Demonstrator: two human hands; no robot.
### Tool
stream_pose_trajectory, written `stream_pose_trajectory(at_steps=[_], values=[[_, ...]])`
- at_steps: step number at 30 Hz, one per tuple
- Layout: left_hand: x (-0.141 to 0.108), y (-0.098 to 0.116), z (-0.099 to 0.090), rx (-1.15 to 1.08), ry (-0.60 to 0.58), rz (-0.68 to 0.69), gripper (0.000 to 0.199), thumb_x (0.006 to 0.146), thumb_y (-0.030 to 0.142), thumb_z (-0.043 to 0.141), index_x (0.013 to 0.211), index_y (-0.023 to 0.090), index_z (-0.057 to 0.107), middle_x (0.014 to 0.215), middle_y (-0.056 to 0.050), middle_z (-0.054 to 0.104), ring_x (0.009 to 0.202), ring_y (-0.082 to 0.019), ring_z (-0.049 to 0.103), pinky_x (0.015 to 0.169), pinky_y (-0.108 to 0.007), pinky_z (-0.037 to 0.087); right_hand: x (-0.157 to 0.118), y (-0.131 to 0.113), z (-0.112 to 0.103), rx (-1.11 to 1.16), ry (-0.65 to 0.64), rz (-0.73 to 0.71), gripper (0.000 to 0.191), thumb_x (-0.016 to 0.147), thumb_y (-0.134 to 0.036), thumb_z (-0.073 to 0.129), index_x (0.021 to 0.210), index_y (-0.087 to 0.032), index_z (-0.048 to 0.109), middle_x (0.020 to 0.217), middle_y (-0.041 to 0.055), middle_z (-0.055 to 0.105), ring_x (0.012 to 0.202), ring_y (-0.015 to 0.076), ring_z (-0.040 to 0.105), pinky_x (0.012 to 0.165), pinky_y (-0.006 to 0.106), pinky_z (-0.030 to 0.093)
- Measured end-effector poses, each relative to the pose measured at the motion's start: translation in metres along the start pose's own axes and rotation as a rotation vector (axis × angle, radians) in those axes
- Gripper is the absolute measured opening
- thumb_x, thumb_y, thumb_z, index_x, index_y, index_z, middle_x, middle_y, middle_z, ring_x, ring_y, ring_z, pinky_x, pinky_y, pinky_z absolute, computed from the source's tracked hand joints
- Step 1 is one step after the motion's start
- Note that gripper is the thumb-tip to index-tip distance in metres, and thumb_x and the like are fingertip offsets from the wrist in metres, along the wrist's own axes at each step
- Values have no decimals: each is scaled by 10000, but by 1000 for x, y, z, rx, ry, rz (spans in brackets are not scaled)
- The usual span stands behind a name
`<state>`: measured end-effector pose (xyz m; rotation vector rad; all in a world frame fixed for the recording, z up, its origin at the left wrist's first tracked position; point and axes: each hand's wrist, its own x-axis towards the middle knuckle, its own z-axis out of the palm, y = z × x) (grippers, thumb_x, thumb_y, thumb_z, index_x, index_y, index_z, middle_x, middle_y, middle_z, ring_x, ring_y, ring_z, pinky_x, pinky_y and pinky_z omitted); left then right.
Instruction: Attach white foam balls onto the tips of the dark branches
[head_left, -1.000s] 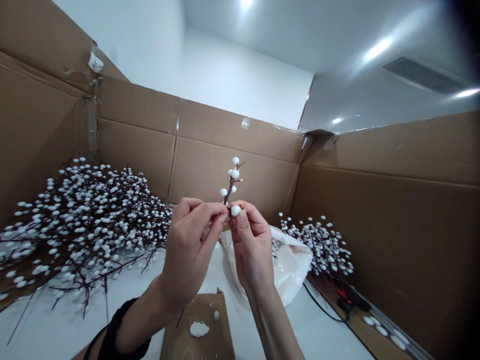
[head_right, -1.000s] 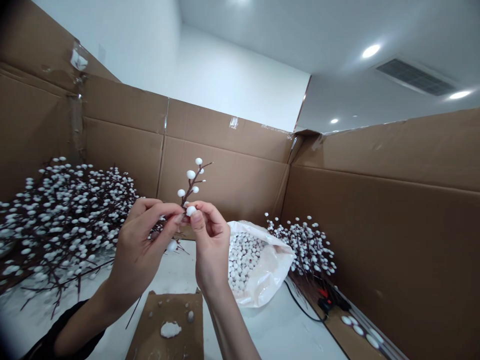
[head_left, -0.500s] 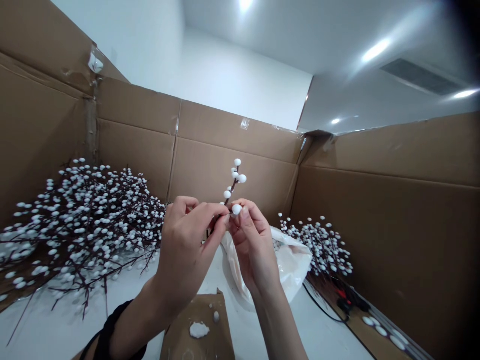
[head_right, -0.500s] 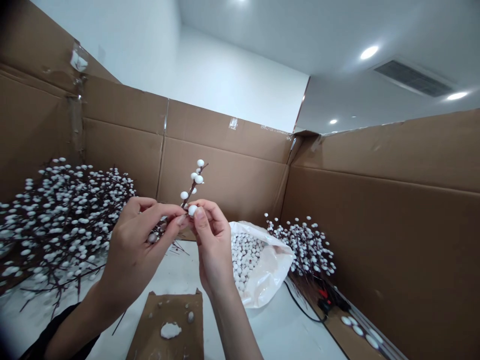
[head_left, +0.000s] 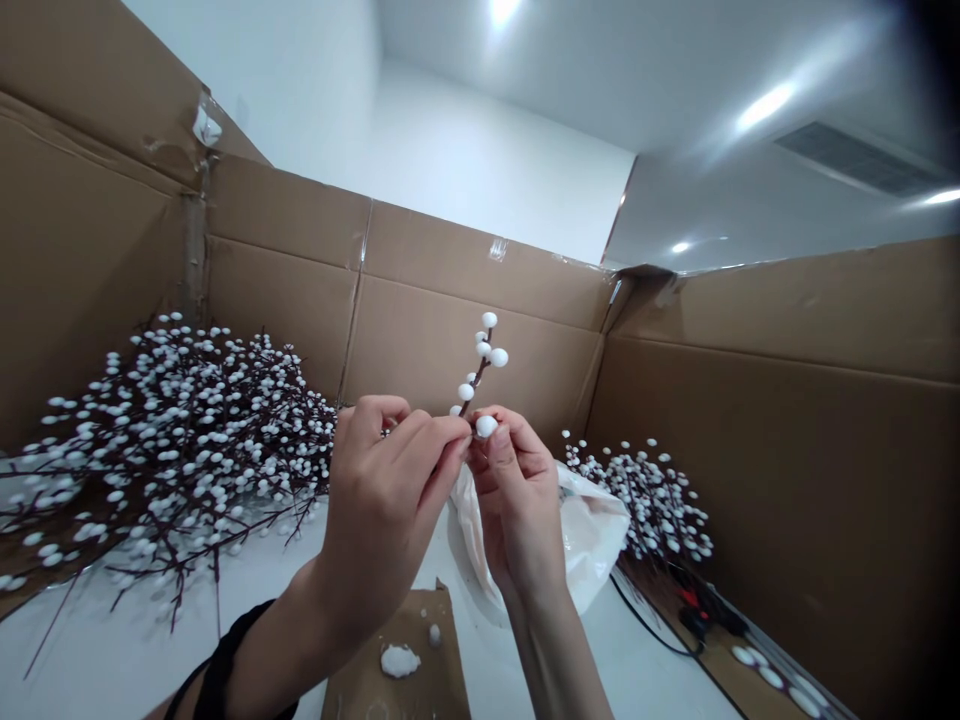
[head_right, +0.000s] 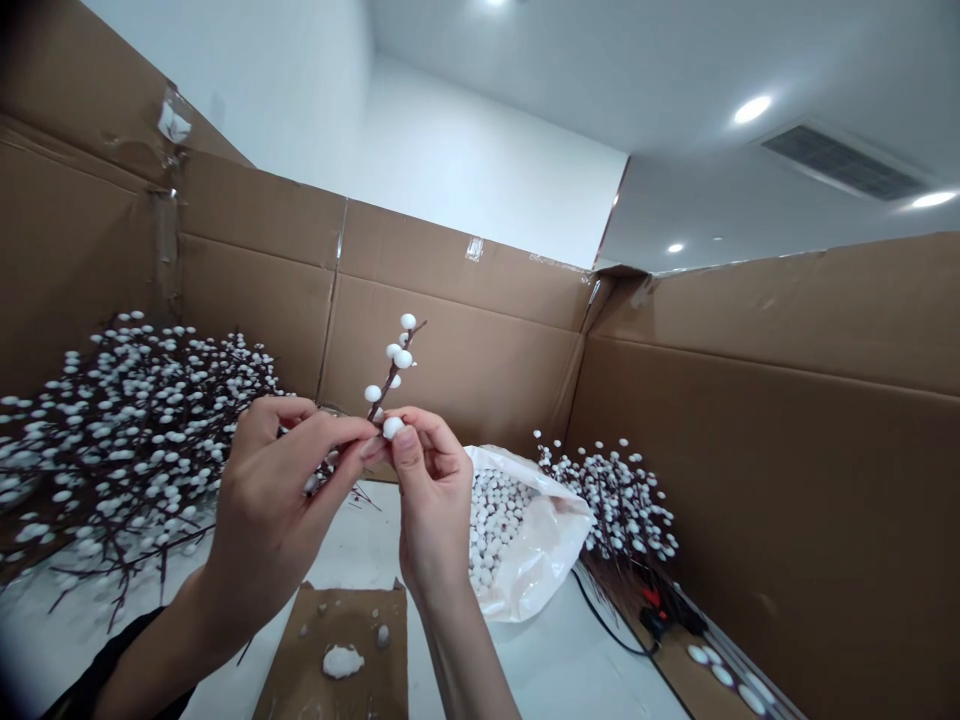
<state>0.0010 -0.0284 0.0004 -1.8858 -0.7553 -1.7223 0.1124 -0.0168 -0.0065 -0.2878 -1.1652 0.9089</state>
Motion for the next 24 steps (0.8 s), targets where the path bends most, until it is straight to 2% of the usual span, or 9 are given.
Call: stream_pose_trajectory(at_steps=[10,17,20,24], values=[[0,0,1,-44,9,-16,135,855,75,562,886,202,596,738,5,672,797,-197,455,712,-336,375,-1,-3,-1,-60,-28,-60,88,857,-320,648,872,-258,708,791,-39,669,712,54,614,724,156,517],[9,-3,-10,-18,-130,82,94,892,138,532,865,183,610,706,10,627,737,-171,462,708,-318,363,-1,-16,-6,-179,-85,-86,52,861,-284,647,878,-268,693,803,-40,661,755,56,619,681,133,528],[11,-2,-13,-38,-142,89,109,902,135,513,852,176,601,684,12,599,717,-162,447,692,-307,362,-1,-18,-6,-151,-100,-55,65,859,-298,647,875,-262,698,761,-36,644,713,59,609,644,135,528],[8,-1,-13,-86,-152,54,110,898,120,516,838,173,592,698,10,600,733,-160,440,685,-304,362,-3,-16,-2,-128,-48,-48,78,839,-317,667,845,-253,711,818,-25,639,709,59,600,647,142,524]])
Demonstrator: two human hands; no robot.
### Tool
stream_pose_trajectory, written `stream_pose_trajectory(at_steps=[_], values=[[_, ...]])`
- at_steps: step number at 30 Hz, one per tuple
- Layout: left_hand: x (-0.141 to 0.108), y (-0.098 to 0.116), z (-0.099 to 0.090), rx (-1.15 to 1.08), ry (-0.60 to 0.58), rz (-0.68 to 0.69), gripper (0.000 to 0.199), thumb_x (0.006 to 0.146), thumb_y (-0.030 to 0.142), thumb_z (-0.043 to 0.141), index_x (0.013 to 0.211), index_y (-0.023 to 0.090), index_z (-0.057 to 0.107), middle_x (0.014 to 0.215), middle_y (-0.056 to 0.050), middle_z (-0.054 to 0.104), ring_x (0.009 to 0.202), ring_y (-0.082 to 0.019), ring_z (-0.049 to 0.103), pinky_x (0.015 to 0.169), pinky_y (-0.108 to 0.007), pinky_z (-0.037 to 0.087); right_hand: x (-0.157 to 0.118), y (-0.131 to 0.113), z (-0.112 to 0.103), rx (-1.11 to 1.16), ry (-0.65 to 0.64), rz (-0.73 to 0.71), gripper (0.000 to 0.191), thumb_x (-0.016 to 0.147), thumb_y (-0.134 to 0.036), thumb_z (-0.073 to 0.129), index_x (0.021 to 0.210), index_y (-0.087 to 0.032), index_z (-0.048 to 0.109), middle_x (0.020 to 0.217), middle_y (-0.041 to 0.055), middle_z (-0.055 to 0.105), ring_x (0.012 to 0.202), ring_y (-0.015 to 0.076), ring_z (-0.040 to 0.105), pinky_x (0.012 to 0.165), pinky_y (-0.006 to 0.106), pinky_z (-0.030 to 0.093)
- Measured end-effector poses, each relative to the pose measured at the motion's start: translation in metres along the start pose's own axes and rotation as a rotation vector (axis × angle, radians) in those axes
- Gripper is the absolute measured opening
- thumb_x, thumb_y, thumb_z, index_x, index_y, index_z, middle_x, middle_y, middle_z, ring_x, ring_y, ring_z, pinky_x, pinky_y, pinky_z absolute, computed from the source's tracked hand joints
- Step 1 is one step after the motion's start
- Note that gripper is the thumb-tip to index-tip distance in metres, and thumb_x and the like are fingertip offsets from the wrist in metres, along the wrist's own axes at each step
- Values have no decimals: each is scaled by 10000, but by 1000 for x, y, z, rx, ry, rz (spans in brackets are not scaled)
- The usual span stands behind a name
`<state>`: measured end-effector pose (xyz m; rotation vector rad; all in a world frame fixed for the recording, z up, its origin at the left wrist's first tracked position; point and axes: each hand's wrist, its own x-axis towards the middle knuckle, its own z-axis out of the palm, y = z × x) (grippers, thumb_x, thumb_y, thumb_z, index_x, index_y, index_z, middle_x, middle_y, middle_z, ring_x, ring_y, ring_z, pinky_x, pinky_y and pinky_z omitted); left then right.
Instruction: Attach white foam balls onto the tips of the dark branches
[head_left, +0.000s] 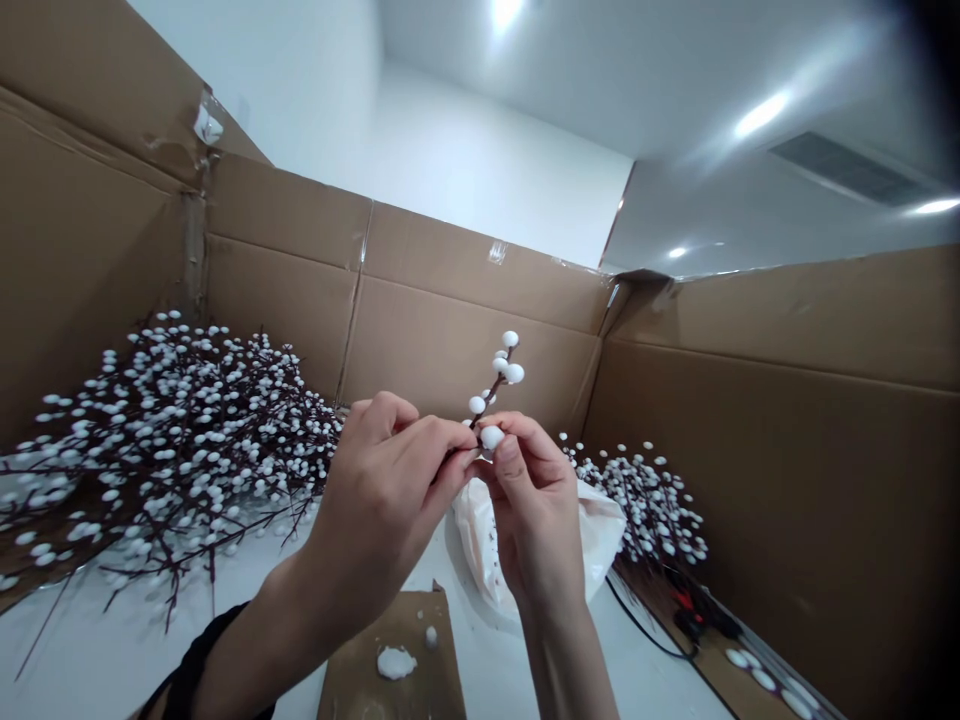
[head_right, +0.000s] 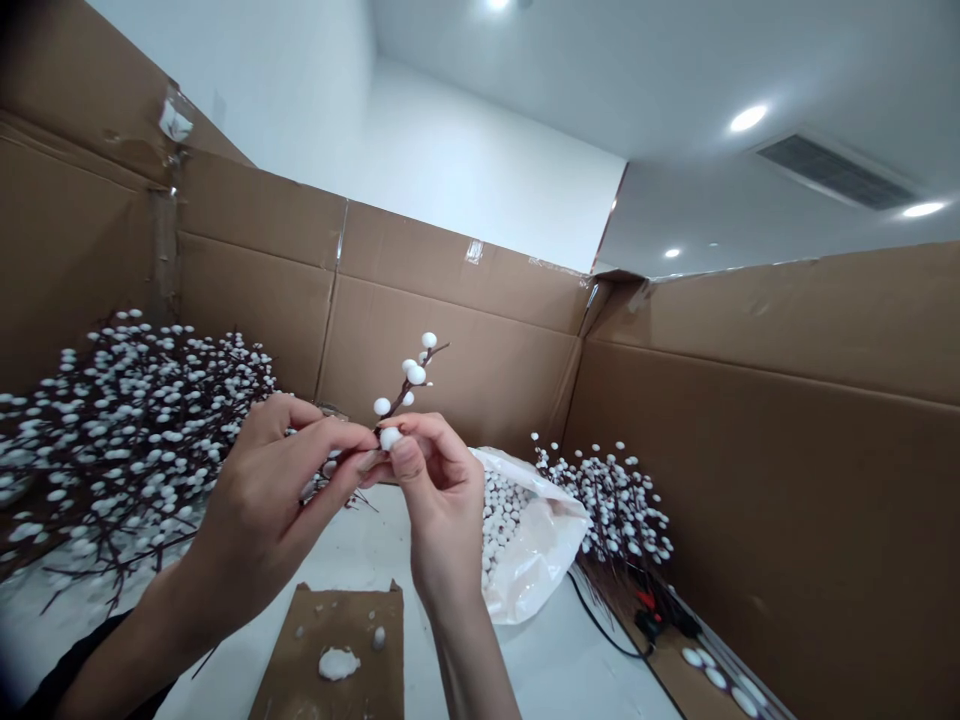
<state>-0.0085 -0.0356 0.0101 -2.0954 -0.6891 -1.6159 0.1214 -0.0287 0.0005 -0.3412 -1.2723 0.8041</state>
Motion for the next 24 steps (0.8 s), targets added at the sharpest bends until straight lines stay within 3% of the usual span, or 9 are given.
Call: stream_pose_trajectory(at_steps=[13,24], values=[[-6,3,8,-75,55,-74,131,867,78,521,824,192,570,684,3,599,773,-177,432,665,-315,365,-2,3,1,-9,5,4,92,849,-327,652,849,-263,718,835,-15,617,685,73,590,653,178,532],[-4,-2,9,-74,29,-113,136,879,104,515,812,198,586,715,-5,605,787,-178,446,672,-305,374,-1,5,0,-45,17,23,125,839,-354,654,857,-236,690,804,-1,647,692,104,581,642,216,512]])
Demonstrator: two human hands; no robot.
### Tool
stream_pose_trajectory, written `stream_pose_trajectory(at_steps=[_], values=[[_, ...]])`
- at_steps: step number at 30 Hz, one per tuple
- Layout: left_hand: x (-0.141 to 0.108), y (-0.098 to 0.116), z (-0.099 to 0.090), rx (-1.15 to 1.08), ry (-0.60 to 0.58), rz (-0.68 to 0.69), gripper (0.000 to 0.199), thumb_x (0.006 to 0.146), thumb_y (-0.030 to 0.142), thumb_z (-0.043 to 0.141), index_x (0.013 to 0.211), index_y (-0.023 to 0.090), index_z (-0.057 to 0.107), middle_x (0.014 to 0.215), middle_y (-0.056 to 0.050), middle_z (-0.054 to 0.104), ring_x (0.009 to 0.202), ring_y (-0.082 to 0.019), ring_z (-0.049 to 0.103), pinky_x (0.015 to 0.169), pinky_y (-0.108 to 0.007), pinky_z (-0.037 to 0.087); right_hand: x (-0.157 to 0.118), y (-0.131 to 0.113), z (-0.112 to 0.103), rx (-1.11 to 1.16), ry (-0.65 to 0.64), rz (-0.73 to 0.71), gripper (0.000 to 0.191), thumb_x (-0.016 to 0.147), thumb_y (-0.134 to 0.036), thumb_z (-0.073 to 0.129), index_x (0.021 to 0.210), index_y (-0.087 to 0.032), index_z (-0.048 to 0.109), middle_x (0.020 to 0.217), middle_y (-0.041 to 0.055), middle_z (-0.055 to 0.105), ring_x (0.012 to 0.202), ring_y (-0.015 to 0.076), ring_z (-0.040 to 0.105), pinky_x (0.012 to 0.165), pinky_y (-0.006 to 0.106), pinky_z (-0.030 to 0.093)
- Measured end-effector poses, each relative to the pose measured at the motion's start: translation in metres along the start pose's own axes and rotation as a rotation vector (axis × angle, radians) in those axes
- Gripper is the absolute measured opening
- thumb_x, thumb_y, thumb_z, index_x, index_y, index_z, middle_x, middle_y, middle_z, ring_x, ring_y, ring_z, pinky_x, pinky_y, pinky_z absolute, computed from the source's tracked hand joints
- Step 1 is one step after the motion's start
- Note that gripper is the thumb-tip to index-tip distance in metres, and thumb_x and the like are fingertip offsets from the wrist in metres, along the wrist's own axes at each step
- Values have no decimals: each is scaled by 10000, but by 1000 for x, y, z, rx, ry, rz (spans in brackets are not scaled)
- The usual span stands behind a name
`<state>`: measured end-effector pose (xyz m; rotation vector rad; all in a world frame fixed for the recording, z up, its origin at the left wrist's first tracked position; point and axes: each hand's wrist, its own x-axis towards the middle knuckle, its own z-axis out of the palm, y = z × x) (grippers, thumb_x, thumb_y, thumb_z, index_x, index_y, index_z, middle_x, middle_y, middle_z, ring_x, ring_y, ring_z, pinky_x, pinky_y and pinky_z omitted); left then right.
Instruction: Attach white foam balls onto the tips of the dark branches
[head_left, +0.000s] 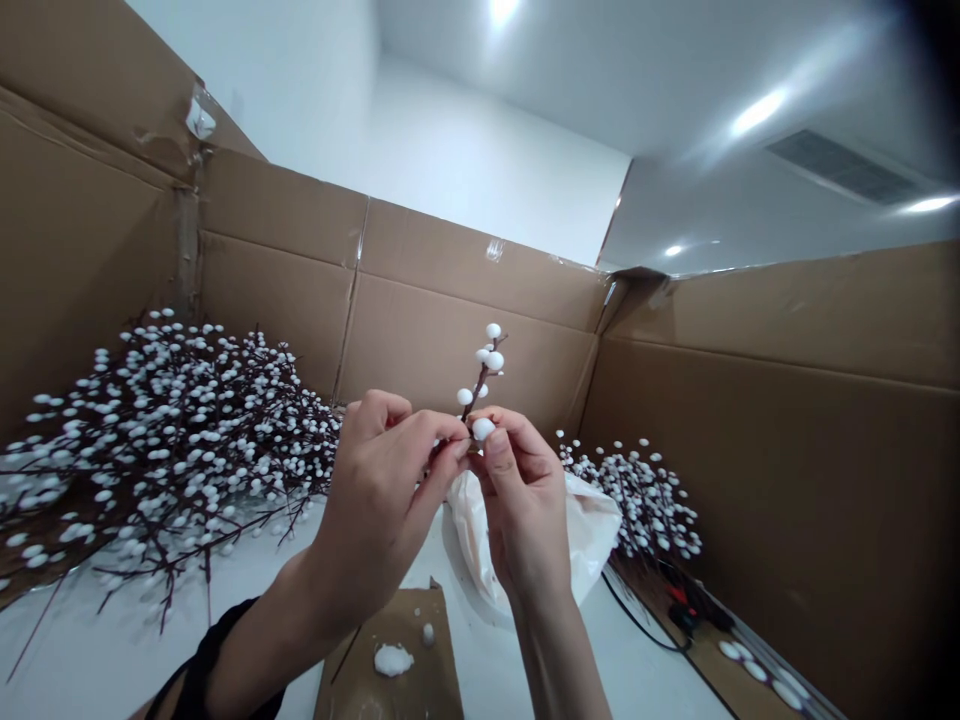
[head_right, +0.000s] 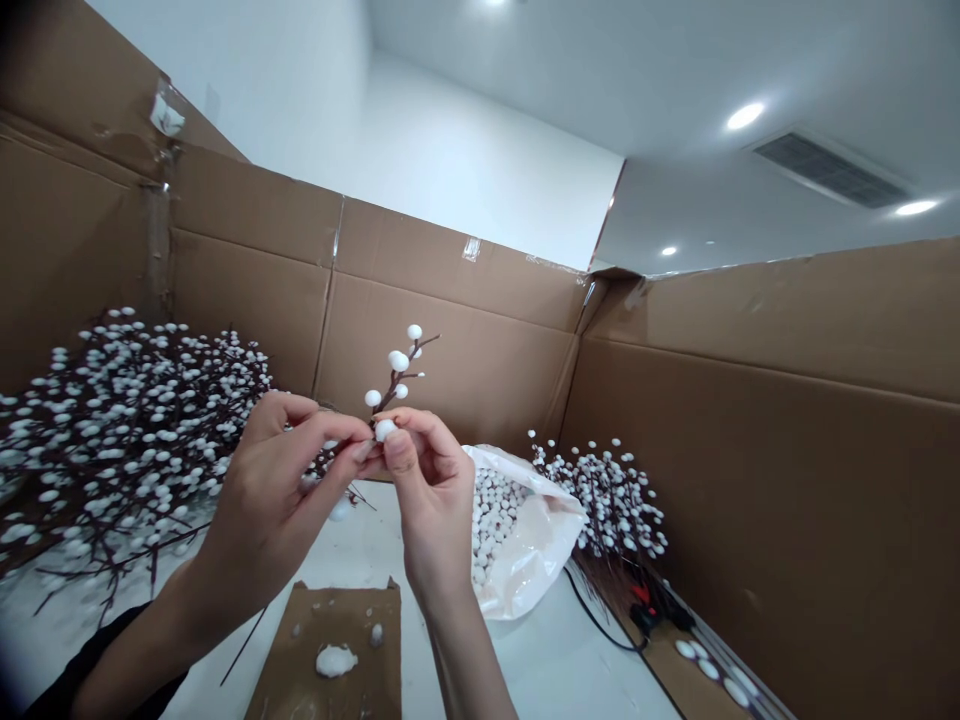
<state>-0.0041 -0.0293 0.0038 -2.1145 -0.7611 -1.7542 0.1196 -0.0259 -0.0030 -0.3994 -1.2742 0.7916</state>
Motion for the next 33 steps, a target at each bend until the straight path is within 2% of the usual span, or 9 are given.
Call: stream_pose_trajectory(at_steps=[4,7,9,13,16,19,21,26,33], values=[[2,-3,3,-75,-30,-61,140,899,131,488,840,203,592,739,-7,584,759,-160,490,696,-302,427,2,-2,0,-86,103,-70,177,858,-395,613,901,-242,690,754,-9,610,598,90,503,545,207,437],[1,-4,5,-164,-39,-132,151,918,156,457,860,206,587,773,-14,576,768,-149,530,666,-279,462,7,-1,-3,-36,274,-114,249,889,-408,544,786,-215,662,694,-13,539,568,87,438,501,204,353],[0,-4,7,-221,-44,-171,156,925,178,448,861,212,587,797,-19,571,786,-145,548,633,-261,474,12,-1,-6,9,311,-87,232,868,-387,569,736,-205,624,682,-20,507,564,88,417,508,210,332],[-2,-5,10,-306,-105,-226,161,926,219,446,868,220,596,827,-22,569,793,-142,571,620,-250,494,17,-2,-11,44,124,98,252,807,-434,647,918,-208,664,775,-3,583,634,103,468,577,221,369],[-1,-3,11,-393,-183,-315,158,929,269,444,881,218,585,847,-33,577,772,-139,591,544,-223,487,18,-3,-14,84,-11,171,213,795,-401,675,846,-195,687,776,-3,621,665,104,500,624,219,395],[0,-3,8,-529,-284,-394,109,921,276,451,916,222,546,829,-32,599,705,-132,611,492,-206,486,18,-5,-16,119,-20,151,156,795,-344,686,776,-190,673,748,-12,628,668,106,520,642,223,409],[0,-6,5,-592,-326,-381,100,903,235,462,977,229,529,874,-48,628,770,-156,646,537,-222,521,18,-6,-18,122,-2,135,153,794,-339,685,765,-191,663,734,-14,627,665,112,529,639,231,416],[0,-21,-1,-562,-251,-316,231,905,203,426,1080,224,576,1083,-101,644,1023,-211,623,827,-314,545,16,-12,-20,98,53,107,143,773,-335,700,754,-201,656,736,-27,617,685,104,533,687,230,422],[6,-25,3,-761,-212,-587,216,900,342,515,1026,241,659,1031,-49,704,934,-173,662,754,-244,557,13,-13,-13,26,-199,214,133,745,-306,706,703,-199,639,685,-29,575,642,105,500,614,227,412]])
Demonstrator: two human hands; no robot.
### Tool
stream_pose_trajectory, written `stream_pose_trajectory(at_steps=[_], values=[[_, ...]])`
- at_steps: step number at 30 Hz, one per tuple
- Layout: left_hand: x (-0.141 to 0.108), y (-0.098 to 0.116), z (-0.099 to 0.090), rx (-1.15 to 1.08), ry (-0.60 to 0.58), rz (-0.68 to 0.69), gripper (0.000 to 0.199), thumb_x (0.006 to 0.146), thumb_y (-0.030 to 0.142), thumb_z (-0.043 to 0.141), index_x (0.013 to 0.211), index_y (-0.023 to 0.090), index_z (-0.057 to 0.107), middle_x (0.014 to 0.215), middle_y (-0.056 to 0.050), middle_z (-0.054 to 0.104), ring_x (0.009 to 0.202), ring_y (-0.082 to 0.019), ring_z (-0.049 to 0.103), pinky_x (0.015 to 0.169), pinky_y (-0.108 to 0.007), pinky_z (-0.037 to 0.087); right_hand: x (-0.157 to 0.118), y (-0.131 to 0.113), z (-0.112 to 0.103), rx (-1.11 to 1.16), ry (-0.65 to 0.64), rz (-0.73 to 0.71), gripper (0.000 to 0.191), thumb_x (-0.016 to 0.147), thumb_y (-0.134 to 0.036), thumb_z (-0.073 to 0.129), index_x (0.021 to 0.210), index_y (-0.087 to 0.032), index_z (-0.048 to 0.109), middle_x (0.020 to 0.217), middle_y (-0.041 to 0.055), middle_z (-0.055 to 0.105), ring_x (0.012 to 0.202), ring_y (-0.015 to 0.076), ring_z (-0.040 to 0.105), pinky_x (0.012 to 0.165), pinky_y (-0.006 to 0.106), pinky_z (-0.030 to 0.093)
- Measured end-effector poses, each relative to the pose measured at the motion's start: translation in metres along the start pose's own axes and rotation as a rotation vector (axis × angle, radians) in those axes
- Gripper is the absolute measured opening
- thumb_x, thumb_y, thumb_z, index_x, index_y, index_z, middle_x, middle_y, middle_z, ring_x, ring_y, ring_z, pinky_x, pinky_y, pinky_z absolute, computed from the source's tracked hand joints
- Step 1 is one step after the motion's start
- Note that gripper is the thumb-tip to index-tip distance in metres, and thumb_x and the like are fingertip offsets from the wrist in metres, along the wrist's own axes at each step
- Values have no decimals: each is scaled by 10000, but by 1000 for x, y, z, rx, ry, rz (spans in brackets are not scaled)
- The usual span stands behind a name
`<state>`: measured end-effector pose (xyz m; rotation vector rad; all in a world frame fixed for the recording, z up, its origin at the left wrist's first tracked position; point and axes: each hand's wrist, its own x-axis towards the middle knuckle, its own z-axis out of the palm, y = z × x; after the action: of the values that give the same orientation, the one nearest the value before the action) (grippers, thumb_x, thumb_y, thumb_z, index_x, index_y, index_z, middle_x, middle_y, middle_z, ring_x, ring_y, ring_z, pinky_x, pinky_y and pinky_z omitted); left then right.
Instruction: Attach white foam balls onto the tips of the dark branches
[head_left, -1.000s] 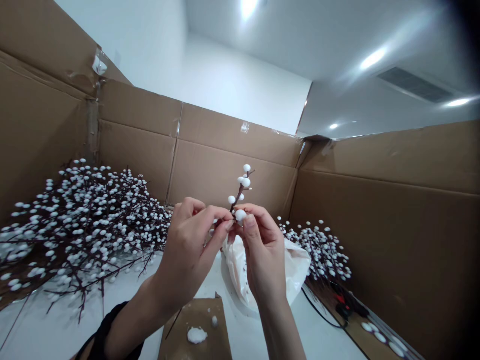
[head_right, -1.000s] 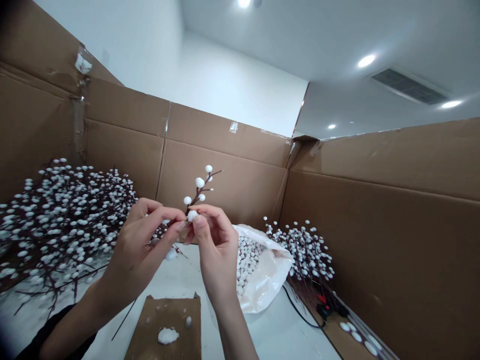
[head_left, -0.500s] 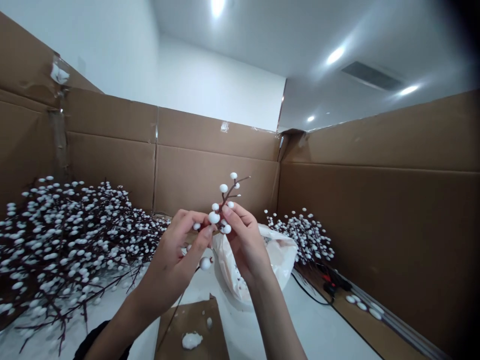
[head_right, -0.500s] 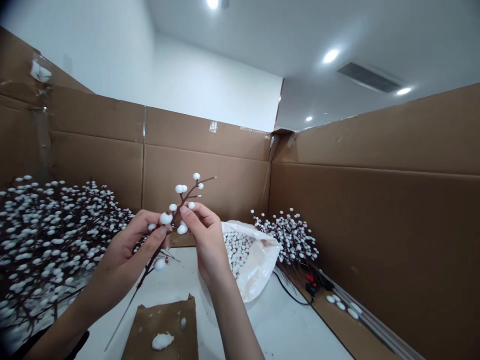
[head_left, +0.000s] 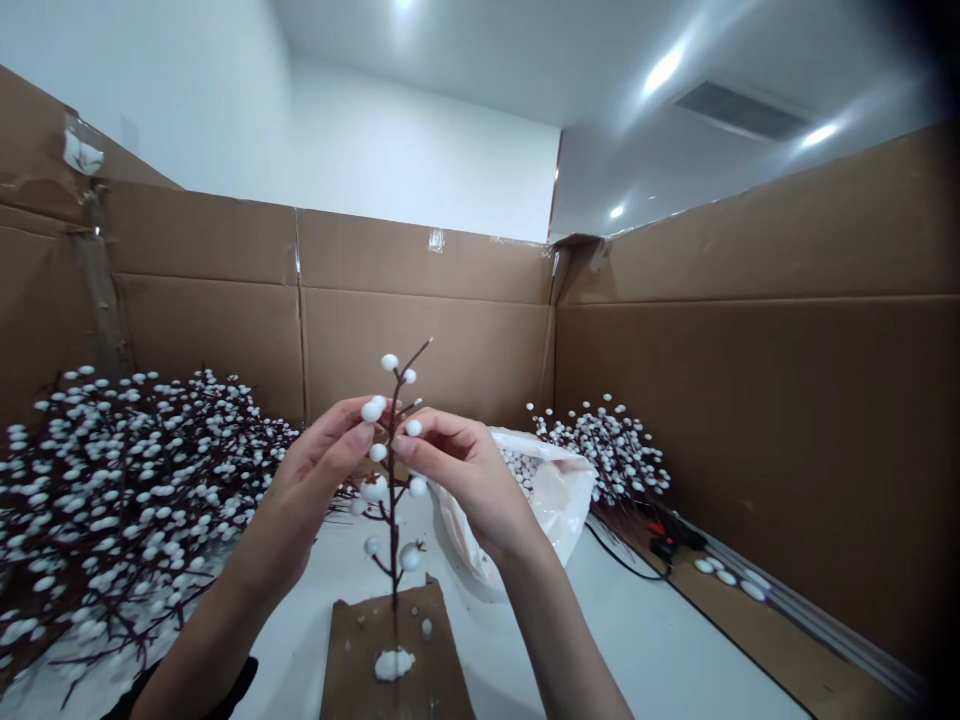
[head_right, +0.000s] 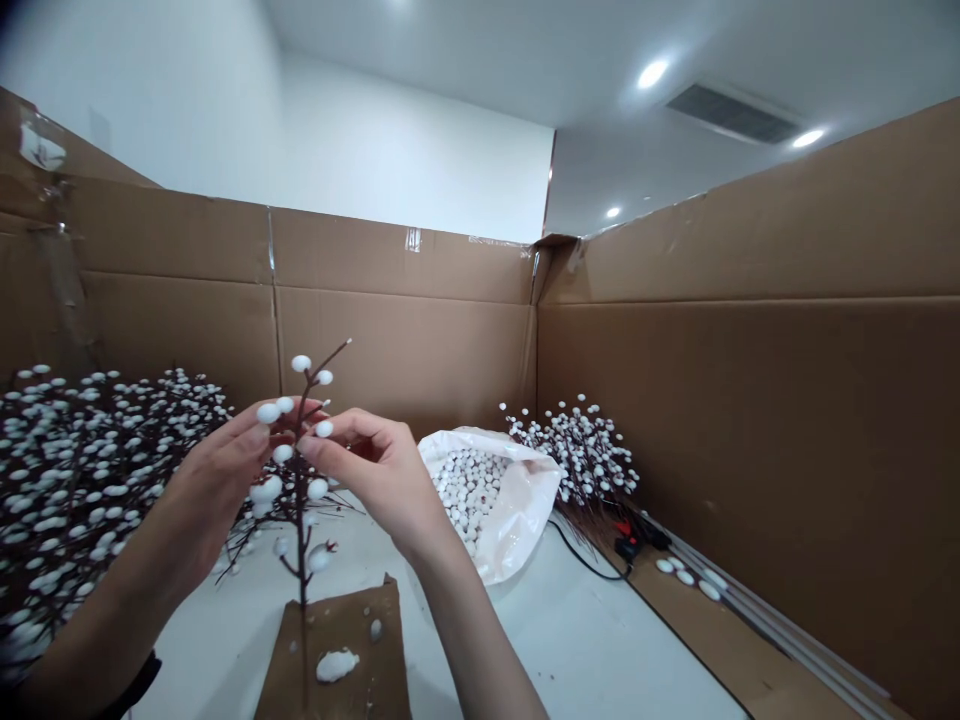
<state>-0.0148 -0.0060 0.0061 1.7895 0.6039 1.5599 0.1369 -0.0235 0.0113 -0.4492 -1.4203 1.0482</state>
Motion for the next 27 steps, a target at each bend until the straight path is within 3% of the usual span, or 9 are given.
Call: stream_pose_trajectory(at_steps=[5,9,12,15,17,21,24,27], values=[[3,-2,-1,21,57,-47,87,832,260,628,893,229,683,871,-2,720,797,-148,654,637,-228,544,2,9,2,2,-36,38,151,733,-331,717,719,-195,653,699,-29,611,672,104,548,687,245,430],[6,-6,-4,24,185,-72,85,756,230,722,829,210,683,834,34,709,804,-138,642,685,-237,530,6,14,3,-31,-82,65,197,705,-400,737,737,-215,679,712,-31,635,696,115,584,727,262,461],[6,-9,-8,15,265,-74,120,728,242,750,819,205,681,831,53,698,834,-149,637,755,-282,518,10,12,-5,-118,-154,53,189,768,-407,686,866,-247,704,800,-28,667,743,115,611,744,264,491],[6,-9,-11,19,299,-71,138,726,263,747,820,193,673,849,46,700,847,-166,637,812,-334,511,13,6,-33,-330,-220,33,291,835,-403,621,1090,-266,655,914,-2,686,841,136,629,759,276,512],[7,-7,-11,3,327,-68,183,678,272,780,804,192,673,843,38,704,839,-160,642,789,-293,520,14,3,-61,-588,-184,54,339,867,-372,593,1183,-251,605,978,22,689,893,148,628,774,276,510],[10,-3,-8,-48,302,-109,215,607,272,814,754,205,672,781,32,698,752,-108,633,653,-155,513,17,11,-123,-1212,45,383,238,925,-250,517,1128,-195,628,1149,71,653,958,156,618,826,271,491],[9,0,-4,-46,221,-144,173,640,286,780,747,208,668,742,22,681,643,-97,600,532,-147,495,20,31,-156,-1363,115,591,186,908,-239,558,1038,-135,641,1096,103,648,940,188,625,842,353,508],[7,4,-1,-19,164,-157,143,662,289,749,735,198,667,742,8,661,620,-94,568,490,-147,477,23,55,-174,-1468,153,739,240,914,-307,561,1089,-150,605,1096,72,627,928,187,626,804,378,540]])
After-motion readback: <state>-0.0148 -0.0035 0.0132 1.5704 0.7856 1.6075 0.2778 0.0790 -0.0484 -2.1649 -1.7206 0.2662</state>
